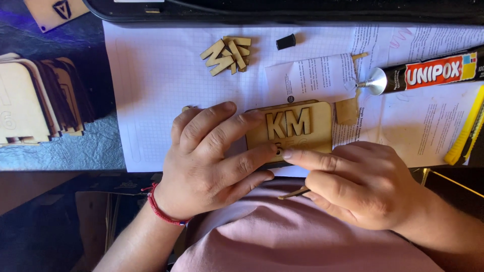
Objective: Applying glue to small laser-cut wooden numbers and letters and attaching them to a wooden plaque to assemble a sign.
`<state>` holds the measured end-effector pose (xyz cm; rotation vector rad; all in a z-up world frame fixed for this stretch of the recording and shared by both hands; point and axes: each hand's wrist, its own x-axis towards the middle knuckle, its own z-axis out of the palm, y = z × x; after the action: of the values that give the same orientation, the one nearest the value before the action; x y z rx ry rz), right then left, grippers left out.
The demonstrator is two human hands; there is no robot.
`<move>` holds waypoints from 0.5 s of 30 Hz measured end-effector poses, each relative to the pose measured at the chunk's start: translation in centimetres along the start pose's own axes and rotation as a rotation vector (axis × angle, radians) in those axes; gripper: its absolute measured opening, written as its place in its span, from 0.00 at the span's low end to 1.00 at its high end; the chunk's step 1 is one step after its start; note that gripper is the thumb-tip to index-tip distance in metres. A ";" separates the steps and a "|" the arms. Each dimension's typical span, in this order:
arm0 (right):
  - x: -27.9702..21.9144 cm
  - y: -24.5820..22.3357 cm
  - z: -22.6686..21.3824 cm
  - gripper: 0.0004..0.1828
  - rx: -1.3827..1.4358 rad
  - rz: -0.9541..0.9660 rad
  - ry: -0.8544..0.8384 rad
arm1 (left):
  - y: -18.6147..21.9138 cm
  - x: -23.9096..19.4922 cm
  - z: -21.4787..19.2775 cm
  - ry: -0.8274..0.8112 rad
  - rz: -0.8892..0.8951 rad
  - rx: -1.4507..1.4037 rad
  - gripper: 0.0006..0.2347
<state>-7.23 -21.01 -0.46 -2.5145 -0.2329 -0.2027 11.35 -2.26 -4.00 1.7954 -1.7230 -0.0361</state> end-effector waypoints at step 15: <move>0.4 -0.6 0.2 0.04 -0.048 0.008 -0.001 | -0.1 0.0 0.1 -0.021 -0.004 0.015 0.12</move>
<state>-6.99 -20.43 -0.22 -2.5623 -0.2206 -0.2062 11.43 -2.36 -4.15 1.8151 -1.7386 -0.0444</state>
